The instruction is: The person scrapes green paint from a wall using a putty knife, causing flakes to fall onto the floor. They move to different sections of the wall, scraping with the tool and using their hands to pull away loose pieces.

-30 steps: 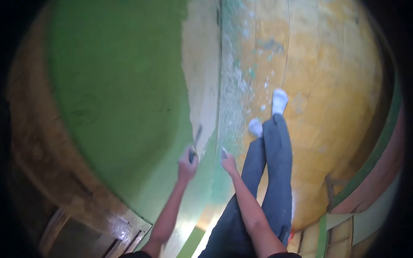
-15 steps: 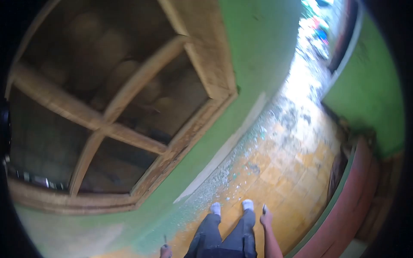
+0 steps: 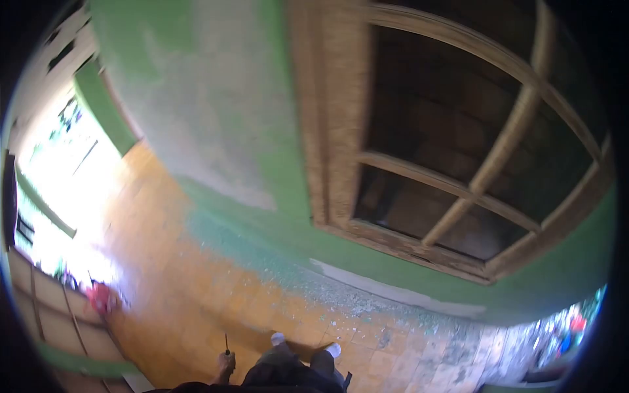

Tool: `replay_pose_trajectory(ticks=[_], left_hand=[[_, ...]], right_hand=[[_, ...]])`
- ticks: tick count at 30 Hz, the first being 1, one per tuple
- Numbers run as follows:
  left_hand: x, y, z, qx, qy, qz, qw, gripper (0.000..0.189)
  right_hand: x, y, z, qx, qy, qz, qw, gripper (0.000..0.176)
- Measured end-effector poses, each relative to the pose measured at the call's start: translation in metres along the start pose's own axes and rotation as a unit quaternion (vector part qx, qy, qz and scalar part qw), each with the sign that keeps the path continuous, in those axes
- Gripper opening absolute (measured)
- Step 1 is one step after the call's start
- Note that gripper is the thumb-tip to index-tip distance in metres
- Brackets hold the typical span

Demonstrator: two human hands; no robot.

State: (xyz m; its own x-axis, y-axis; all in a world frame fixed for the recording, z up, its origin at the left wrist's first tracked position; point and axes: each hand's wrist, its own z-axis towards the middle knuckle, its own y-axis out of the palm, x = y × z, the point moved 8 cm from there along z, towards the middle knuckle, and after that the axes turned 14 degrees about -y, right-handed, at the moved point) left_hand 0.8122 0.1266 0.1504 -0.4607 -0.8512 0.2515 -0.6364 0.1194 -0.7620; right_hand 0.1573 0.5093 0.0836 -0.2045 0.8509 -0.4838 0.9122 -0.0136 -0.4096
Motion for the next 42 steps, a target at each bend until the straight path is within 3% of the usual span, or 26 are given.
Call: replay_pose_trajectory(ticks=[1,2,3,4,5,6,8,9,10,11,12,13,14,16,18,20,22,24,27,28,30,33,36,39,42], left_hand=[[-0.02,0.003,0.01,0.011,0.027,-0.048,0.998,0.036],[-0.024,-0.003,0.01,0.047,0.067,-0.049,0.995,0.036],[-0.041,0.005,0.023,-0.037,0.03,-0.109,0.993,0.039],[-0.042,0.004,0.029,-0.047,0.07,-0.186,0.979,0.027],[-0.011,-0.029,-0.014,-0.076,0.005,-0.236,0.969,0.026],[-0.014,-0.033,-0.005,-0.08,-0.01,-0.244,0.967,0.025],[0.01,-0.066,-0.017,-0.128,0.002,-0.256,0.958,0.024],[0.01,-0.064,-0.001,-0.148,0.011,-0.316,0.937,0.023],[0.015,-0.072,0.004,-0.171,0.022,-0.33,0.928,0.021],[0.015,-0.075,0.012,-0.2,0.015,-0.367,0.908,0.019],[0.022,-0.077,0.023,-0.227,0.015,-0.408,0.884,0.019],[0.031,-0.082,0.028,-0.278,0.016,-0.428,0.86,0.019],[0.036,-0.087,0.031,-0.325,0.015,-0.446,0.834,0.02],[0.05,-0.116,0.02,-0.323,0.036,-0.489,0.809,0.023],[0.058,-0.135,0.009,-0.366,0.015,-0.507,0.78,0.023],[0.049,-0.145,0.017,-0.41,0.005,-0.524,0.746,0.023],[0.038,-0.146,0.026,-0.46,-0.004,-0.536,0.708,0.023],[0.029,-0.154,0.033,-0.436,0.014,-0.505,0.745,0.021],[0.04,-0.193,0.006,-0.356,0.058,-0.432,0.827,0.019],[0.046,-0.203,-0.001,-0.32,0.074,-0.399,0.856,0.019],[0.048,-0.189,0.005,-0.276,0.084,-0.438,0.852,0.022],[0.059,-0.176,0.009,-0.245,0.052,-0.47,0.847,0.027],[0.078,-0.176,-0.004,-0.223,0.039,-0.479,0.848,0.028],[0.105,-0.167,-0.009,-0.175,0.116,-0.458,0.863,0.027],[0.125,-0.153,-0.032,-0.232,0.055,-0.448,0.861,0.025]], right_hand=[[-0.011,-0.019,0.019,-0.05,-0.038,-0.122,0.991,0.017],[-0.015,-0.03,0.053,-0.149,-0.13,-0.375,0.906,0.018],[-0.022,-0.039,0.086,-0.203,-0.205,-0.553,0.782,0.018],[-0.036,-0.054,0.122,-0.191,-0.217,-0.611,0.737,0.018],[-0.068,-0.083,0.151,-0.005,-0.129,-0.424,0.896,0.033],[-0.102,-0.112,0.164,0.222,-0.131,-0.161,0.953,0.049],[-0.239,-0.083,0.145,0.202,-0.131,0.033,0.97,0.068],[-0.291,-0.068,0.162,0.284,-0.243,-0.146,0.916,0.068],[-0.34,-0.034,0.162,0.222,-0.214,-0.036,0.951,0.055],[-0.374,0.006,0.182,0.258,-0.329,-0.046,0.908,0.049],[-0.455,0.068,0.122,0.123,-0.276,0.039,0.952,0.039],[-0.508,0.118,0.096,0.112,-0.357,0.04,0.926,0.029],[-0.54,0.175,0.092,0.05,-0.379,-0.032,0.924,0.022],[-0.592,0.297,0.051,-0.165,-0.464,0.009,0.871,0.046],[-0.636,0.389,-0.04,-0.327,-0.346,0.118,0.872,0.06],[-0.66,0.445,-0.098,-0.416,-0.35,0.115,0.831,0.08],[-0.661,0.481,-0.12,-0.465,-0.304,0.114,0.824,0.083],[-0.656,0.5,-0.127,-0.512,-0.306,0.094,0.797,0.086],[-0.647,0.506,-0.126,-0.485,-0.324,-0.003,0.812,0.085],[-0.654,0.501,-0.132,-0.433,-0.382,-0.085,0.812,0.083],[-0.672,0.487,-0.144,-0.31,-0.487,-0.245,0.779,0.078],[-0.703,0.457,-0.177,-0.067,-0.733,-0.287,0.613,0.072],[-0.719,0.436,-0.187,-0.117,-0.722,-0.261,0.629,0.067],[-0.719,0.431,-0.19,-0.299,-0.645,-0.212,0.671,0.067],[-0.72,0.41,-0.174,-0.304,-0.623,-0.198,0.693,0.068]])
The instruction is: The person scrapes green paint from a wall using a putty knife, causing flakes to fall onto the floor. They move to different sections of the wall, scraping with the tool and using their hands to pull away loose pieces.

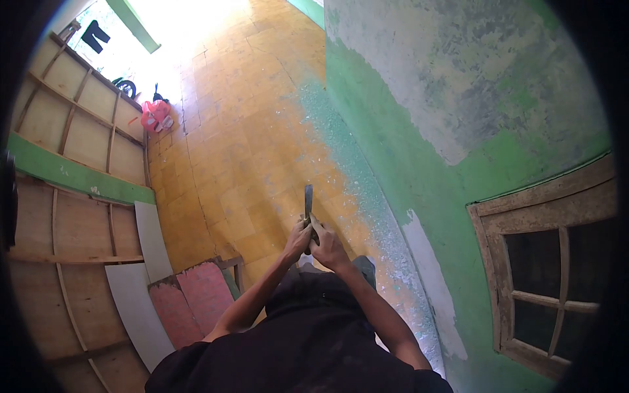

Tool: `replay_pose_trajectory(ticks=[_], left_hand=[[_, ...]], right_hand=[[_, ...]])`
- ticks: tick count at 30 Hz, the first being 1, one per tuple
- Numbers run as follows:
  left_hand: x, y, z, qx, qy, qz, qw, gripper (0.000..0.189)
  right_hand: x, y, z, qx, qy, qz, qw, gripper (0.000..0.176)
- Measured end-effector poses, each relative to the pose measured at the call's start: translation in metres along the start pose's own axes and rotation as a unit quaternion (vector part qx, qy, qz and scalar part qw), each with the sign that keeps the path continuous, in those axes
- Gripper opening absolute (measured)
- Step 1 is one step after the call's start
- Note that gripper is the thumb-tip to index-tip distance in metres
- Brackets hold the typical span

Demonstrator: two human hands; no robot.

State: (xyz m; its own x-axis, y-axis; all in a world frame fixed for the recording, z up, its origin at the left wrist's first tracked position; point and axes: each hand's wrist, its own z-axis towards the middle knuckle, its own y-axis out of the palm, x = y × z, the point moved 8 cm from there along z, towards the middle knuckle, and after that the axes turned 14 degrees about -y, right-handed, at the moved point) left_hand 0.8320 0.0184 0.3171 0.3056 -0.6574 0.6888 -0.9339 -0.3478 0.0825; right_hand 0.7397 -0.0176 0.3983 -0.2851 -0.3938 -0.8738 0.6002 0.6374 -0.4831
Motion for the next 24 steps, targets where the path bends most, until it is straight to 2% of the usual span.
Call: replay_pose_trajectory(ticks=[3,6,8,9,10,13,15,17,19,22,24], left_hand=[[-0.013,0.044,0.007,0.017,0.044,-0.053,0.997,0.023],[-0.027,0.099,-0.001,0.078,-0.006,-0.008,0.997,0.022],[-0.038,0.141,0.006,0.114,0.211,0.123,0.963,0.024],[-0.041,0.162,0.003,0.126,0.316,0.193,0.92,0.025],[-0.052,0.177,0.008,0.089,0.236,0.134,0.958,0.028],[-0.056,0.192,-0.019,0.199,0.213,0.112,0.95,0.025],[-0.109,0.168,-0.007,0.218,0.053,-0.044,0.974,0.022],[-0.119,0.147,-0.028,0.264,-0.021,-0.08,0.961,0.028],[-0.147,0.117,-0.034,0.356,-0.051,-0.029,0.932,0.028],[-0.164,0.099,-0.029,0.434,-0.041,-0.005,0.9,0.029],[-0.171,0.107,-0.006,0.4,-0.079,0.065,0.911,0.034]], right_hand=[[0.026,-0.028,-0.023,0.017,0.008,-0.045,0.999,0.07],[0.064,-0.057,-0.056,0.023,0.022,0.011,0.999,0.077],[0.092,-0.09,-0.081,0.017,0.052,0.048,0.997,0.083],[0.105,-0.104,-0.09,0.02,0.067,0.069,0.995,0.086],[0.117,-0.121,-0.104,0.022,0.105,0.041,0.993,0.072],[0.177,-0.149,-0.146,0.064,0.045,0.036,0.996,0.05],[0.214,-0.16,-0.179,0.077,0.25,0.228,0.938,0.034],[0.251,-0.177,-0.21,0.084,0.334,0.182,0.921,0.031],[0.29,-0.198,-0.233,0.053,0.362,0.023,0.93,0.024],[0.328,-0.209,-0.265,0.087,0.446,0.157,0.877,0.02],[0.353,-0.21,-0.284,0.092,0.45,0.136,0.878,0.021]])
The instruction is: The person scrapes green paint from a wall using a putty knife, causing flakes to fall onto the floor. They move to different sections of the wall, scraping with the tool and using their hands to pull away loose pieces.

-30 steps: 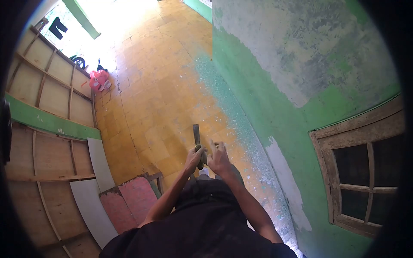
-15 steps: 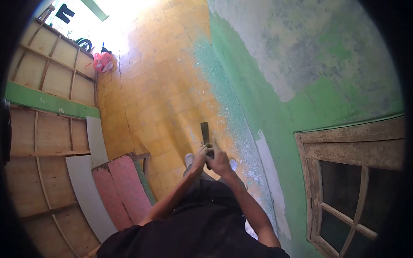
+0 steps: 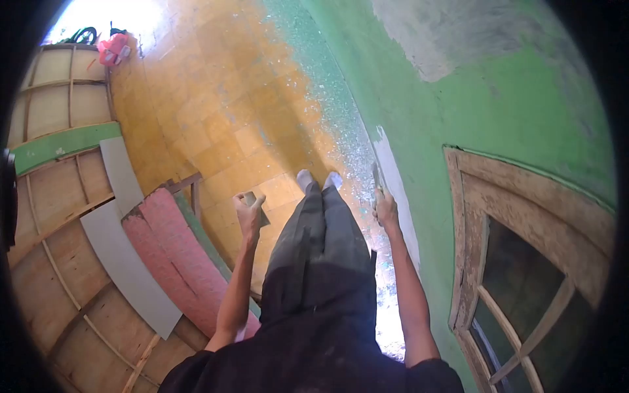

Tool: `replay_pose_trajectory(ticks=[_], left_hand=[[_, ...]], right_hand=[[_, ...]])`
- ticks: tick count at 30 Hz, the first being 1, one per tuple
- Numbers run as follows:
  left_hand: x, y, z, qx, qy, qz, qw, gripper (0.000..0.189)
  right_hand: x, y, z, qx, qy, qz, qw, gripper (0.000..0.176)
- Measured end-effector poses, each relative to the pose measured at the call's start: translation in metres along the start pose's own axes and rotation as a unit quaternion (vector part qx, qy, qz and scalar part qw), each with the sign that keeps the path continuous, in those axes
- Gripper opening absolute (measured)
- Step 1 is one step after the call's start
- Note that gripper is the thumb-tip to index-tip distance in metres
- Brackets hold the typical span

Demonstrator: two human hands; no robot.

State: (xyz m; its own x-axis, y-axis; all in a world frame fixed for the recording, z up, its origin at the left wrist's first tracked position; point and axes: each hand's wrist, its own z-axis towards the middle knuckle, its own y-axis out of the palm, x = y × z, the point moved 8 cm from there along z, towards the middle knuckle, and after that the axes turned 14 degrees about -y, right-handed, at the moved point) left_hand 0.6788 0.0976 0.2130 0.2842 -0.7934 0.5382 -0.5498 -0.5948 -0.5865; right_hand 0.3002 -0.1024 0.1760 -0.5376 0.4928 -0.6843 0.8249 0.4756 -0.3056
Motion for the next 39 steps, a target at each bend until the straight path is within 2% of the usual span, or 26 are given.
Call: replay_pose_trajectory(ticks=[1,2,5,6,8,9,10,12,14,16,18,21,24,26,27,29,31,34,36,39], left_hand=[[0.002,0.018,0.009,-0.016,0.001,0.035,0.999,0.038],[-0.004,0.044,0.02,-0.073,-0.007,0.067,0.995,0.032],[-0.041,0.133,0.053,-0.239,-0.07,0.092,0.964,0.023],[-0.042,0.159,0.059,-0.24,-0.049,0.134,0.96,0.021],[-0.044,0.219,0.072,-0.253,0.089,0.168,0.949,0.02],[-0.046,0.247,0.075,-0.261,0.156,0.185,0.934,0.02],[-0.052,0.28,0.08,-0.293,0.123,0.23,0.92,0.022],[-0.075,0.354,0.098,-0.318,0.198,0.246,0.894,0.03],[-0.074,0.421,0.1,-0.362,0.269,0.158,0.878,0.042],[-0.049,0.478,0.09,-0.426,0.249,0.074,0.867,0.051],[-0.028,0.529,0.075,-0.447,0.275,0.071,0.848,0.058],[-0.023,0.599,0.064,-0.501,0.228,0.028,0.834,0.06],[-0.04,0.637,0.051,-0.649,0.074,0.165,0.739,0.065],[-0.045,0.636,0.039,-0.603,0.149,0.101,0.777,0.067],[-0.043,0.634,0.034,-0.575,0.19,0.069,0.793,0.068],[-0.048,0.64,0.036,-0.552,0.178,0.048,0.813,0.074],[-0.036,0.638,0.047,-0.52,0.118,0.0,0.846,0.077],[-0.021,0.648,0.064,-0.527,0.155,0.045,0.834,0.08],[-0.026,0.64,0.056,-0.536,0.164,0.029,0.827,0.08],[-0.034,0.644,0.054,-0.453,0.29,-0.031,0.843,0.081]], right_hand=[[0.015,-0.007,0.013,0.008,-0.005,-0.01,1.0,0.022],[0.048,-0.009,0.03,0.0,-0.001,-0.044,0.999,0.027],[0.1,-0.001,0.072,0.055,-0.06,-0.077,0.994,0.036],[0.118,0.002,0.094,0.054,-0.071,-0.107,0.99,0.038],[0.155,0.005,0.136,0.047,-0.089,-0.17,0.98,0.043],[0.168,0.009,0.15,0.081,-0.079,-0.129,0.985,0.041],[0.175,0.01,0.177,0.114,-0.078,-0.09,0.986,0.04],[0.208,0.01,0.228,0.109,-0.076,-0.028,0.991,0.037],[0.208,0.016,0.259,0.102,-0.042,0.047,0.993,0.04],[0.214,0.019,0.276,0.102,-0.03,0.106,0.989,0.043],[0.221,0.018,0.295,0.103,-0.047,0.147,0.983,0.044],[0.225,0.023,0.301,0.118,-0.063,0.151,0.979,0.042],[0.235,0.027,0.304,0.142,-0.065,0.139,0.978,0.031],[0.263,0.025,0.308,0.13,-0.067,0.172,0.974,0.025],[0.263,0.022,0.314,0.157,-0.112,0.126,0.973,0.025],[0.262,0.018,0.324,0.184,-0.178,0.059,0.965,0.025],[0.252,0.018,0.339,0.189,-0.224,0.022,0.956,0.025],[0.252,0.023,0.349,0.195,-0.236,0.027,0.952,0.026],[0.259,0.025,0.337,0.222,-0.236,0.024,0.946,0.027],[0.228,0.027,0.341,0.222,-0.278,-0.079,0.931,0.03]])
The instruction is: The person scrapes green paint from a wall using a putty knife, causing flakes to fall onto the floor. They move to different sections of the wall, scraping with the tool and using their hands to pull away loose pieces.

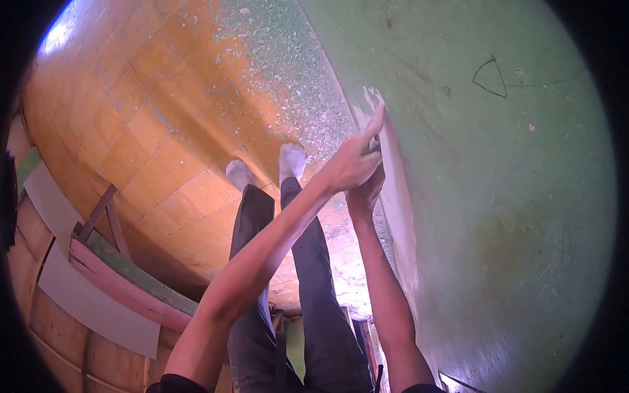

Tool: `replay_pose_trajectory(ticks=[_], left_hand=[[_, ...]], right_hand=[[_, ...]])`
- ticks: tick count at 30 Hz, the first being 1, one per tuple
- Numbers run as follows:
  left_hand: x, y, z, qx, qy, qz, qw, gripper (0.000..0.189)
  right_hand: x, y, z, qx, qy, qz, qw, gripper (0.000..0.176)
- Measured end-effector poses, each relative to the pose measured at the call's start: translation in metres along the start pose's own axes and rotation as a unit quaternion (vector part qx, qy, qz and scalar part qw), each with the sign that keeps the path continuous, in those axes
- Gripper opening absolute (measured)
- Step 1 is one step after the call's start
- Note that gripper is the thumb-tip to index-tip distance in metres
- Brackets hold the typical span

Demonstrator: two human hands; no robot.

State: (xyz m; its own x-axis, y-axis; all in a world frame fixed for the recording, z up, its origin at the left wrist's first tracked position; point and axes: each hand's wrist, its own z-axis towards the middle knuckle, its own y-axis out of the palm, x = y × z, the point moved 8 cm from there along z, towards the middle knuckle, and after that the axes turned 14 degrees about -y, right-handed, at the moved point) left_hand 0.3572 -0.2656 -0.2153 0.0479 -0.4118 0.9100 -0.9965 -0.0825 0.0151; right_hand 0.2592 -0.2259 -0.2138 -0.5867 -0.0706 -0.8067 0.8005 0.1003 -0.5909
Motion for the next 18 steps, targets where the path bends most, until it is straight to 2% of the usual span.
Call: replay_pose_trajectory(ticks=[2,3,4,6,7,8,9,10,12,13,14,15,16,18], left_hand=[[0.001,-0.015,0.017,-0.01,-0.044,-0.038,0.998,0.081],[0.013,-0.026,0.028,-0.075,-0.113,-0.088,0.987,0.081],[0.011,-0.028,0.029,-0.075,-0.112,-0.084,0.987,0.081],[0.011,-0.028,0.022,-0.075,-0.115,-0.08,0.987,0.081],[0.022,-0.024,0.014,-0.033,-0.04,-0.033,0.998,0.081],[0.011,-0.017,0.014,-0.035,-0.044,-0.038,0.998,0.081],[0.007,-0.013,0.014,-0.036,-0.048,-0.044,0.997,0.08],[0.015,-0.017,0.016,-0.037,-0.052,-0.05,0.997,0.08],[0.011,-0.033,0.038,-0.119,-0.156,-0.052,0.979,0.08],[0.012,-0.042,0.047,-0.168,-0.205,-0.039,0.963,0.08],[0.01,-0.041,0.043,-0.115,-0.143,-0.046,0.982,0.08],[0.001,-0.03,0.031,-0.062,-0.079,-0.052,0.994,0.081],[0.001,-0.027,0.029,-0.038,-0.052,-0.043,0.997,0.081],[0.001,-0.021,0.022,0.014,0.001,-0.022,1.0,0.082]], right_hand=[[0.004,0.013,0.015,-0.058,0.1,0.081,0.99,0.033],[0.009,0.017,0.021,-0.066,0.093,0.044,0.992,0.031],[0.015,0.021,0.026,-0.073,0.087,0.007,0.994,0.03],[0.006,0.018,0.017,-0.069,0.002,-0.109,0.992,0.029],[-0.001,0.015,0.011,-0.073,-0.036,-0.188,0.979,0.03],[-0.003,0.01,0.003,-0.071,-0.071,-0.266,0.959,0.031],[-0.007,0.007,0.01,-0.076,0.013,-0.128,0.989,0.033],[-0.007,0.009,0.013,-0.078,0.097,0.012,0.992,0.035],[0.002,0.034,0.033,-0.102,0.138,0.046,0.984,0.034],[0.004,0.035,0.032,-0.093,0.129,0.039,0.987,0.034],[0.006,0.037,0.031,-0.083,0.12,0.033,0.989,0.033],[0.003,0.026,0.018,-0.05,0.076,0.005,0.996,0.033],[-0.006,0.016,0.012,-0.015,0.025,-0.021,0.999,0.032],[-0.007,0.013,0.015,0.003,0.122,0.069,0.99,0.022]])
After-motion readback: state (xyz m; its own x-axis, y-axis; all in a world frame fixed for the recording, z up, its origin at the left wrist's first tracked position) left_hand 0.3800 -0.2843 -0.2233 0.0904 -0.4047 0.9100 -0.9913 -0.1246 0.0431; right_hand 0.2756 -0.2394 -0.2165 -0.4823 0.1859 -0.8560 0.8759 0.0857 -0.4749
